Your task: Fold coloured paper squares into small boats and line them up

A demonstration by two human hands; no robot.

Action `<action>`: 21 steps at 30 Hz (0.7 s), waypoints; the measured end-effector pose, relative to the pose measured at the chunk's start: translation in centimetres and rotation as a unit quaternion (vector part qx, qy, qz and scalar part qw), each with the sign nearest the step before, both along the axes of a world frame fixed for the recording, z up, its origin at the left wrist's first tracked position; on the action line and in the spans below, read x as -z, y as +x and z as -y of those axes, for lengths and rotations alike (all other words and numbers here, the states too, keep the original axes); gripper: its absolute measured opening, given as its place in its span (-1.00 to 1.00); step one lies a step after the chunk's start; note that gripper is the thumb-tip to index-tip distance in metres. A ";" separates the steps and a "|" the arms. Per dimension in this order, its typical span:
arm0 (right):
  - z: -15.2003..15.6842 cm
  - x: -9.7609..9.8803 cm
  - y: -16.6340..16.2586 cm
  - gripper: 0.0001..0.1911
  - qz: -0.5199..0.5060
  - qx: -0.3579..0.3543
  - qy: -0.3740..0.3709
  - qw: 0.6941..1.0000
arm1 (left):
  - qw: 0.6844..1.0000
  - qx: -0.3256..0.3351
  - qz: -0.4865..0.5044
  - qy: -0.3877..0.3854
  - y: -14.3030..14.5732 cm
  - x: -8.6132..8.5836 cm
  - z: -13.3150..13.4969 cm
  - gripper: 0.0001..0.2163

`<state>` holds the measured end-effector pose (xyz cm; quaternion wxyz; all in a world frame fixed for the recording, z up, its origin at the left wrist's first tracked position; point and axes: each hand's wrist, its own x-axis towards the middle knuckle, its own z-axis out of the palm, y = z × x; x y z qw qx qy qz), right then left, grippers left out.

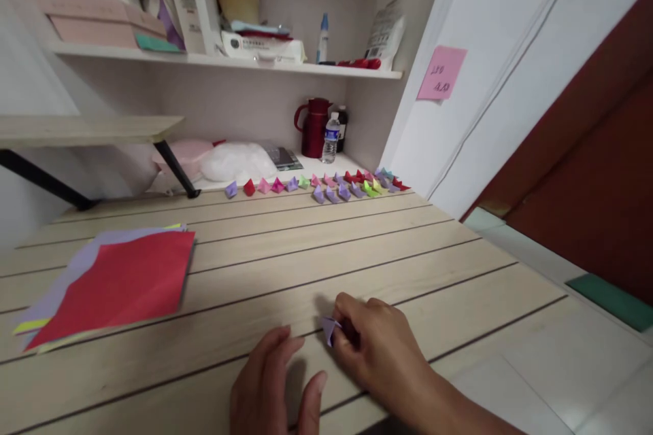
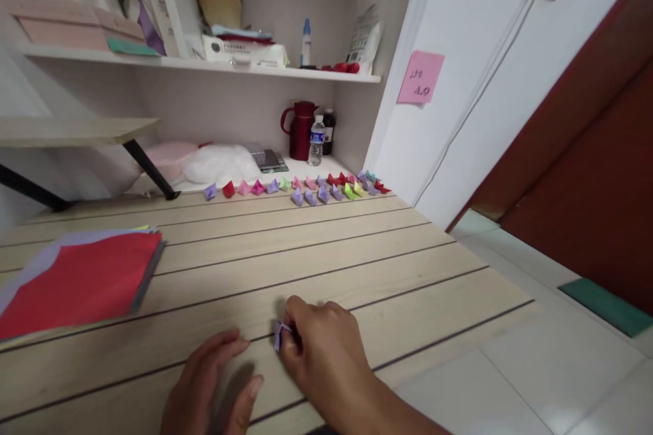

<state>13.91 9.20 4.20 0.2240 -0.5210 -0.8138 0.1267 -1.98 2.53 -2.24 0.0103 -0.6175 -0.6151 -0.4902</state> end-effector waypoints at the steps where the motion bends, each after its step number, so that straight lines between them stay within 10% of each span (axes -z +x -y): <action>1: 0.4 0.6 0.0 -0.93 0.016 0.002 0.022 1.000 | 1.000 0.003 -0.009 0.000 0.2 0.0 0.1 -0.75; 21: 0.9 2.3 1.1 -0.86 -0.066 -0.038 0.054 0.996 | 0.987 0.005 -0.158 -0.007 1.8 -1.1 -0.9 -0.88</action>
